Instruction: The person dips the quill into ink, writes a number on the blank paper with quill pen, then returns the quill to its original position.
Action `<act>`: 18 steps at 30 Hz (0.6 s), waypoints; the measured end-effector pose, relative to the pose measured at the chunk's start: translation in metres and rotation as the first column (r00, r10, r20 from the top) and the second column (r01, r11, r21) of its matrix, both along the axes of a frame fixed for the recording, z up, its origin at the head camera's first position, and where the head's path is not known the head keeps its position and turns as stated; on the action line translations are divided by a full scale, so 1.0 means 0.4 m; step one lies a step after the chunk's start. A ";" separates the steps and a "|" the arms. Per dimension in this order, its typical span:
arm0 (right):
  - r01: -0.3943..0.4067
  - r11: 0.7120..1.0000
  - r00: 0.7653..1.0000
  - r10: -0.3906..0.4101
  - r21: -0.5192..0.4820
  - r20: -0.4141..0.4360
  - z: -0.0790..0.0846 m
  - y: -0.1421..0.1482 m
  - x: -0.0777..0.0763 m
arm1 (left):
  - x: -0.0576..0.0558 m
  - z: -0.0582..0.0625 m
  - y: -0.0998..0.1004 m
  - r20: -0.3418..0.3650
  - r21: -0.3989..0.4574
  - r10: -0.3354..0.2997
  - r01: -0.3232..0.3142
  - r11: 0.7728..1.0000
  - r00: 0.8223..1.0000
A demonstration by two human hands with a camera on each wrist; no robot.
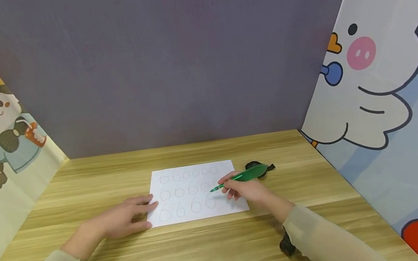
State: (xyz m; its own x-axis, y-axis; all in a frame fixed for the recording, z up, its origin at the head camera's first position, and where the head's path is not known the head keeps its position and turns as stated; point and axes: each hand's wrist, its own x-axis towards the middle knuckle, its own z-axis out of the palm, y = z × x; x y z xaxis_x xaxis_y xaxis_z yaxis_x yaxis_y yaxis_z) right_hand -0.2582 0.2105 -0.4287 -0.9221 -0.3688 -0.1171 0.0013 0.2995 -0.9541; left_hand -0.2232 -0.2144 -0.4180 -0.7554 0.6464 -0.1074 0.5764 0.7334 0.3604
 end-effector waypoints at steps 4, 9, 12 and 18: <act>0.019 0.999 0.999 -0.017 0.039 -0.036 0.009 0.030 0.000 | -0.002 -0.004 0.000 0.001 0.005 0.006 -0.006 1.000 1.000; 0.017 1.000 0.996 -0.017 0.002 -0.090 0.006 0.071 -0.002 | -0.001 -0.005 -0.001 0.000 0.005 0.012 -0.012 1.000 1.000; 0.035 0.999 0.994 -0.036 -0.014 -0.108 0.005 0.093 -0.003 | 0.000 -0.005 0.000 -0.009 0.005 0.005 -0.004 1.000 1.000; 0.090 0.996 0.982 -0.084 0.026 -0.170 0.008 0.145 -0.008 | 0.003 -0.002 0.001 -0.008 0.008 -0.001 0.002 1.000 1.000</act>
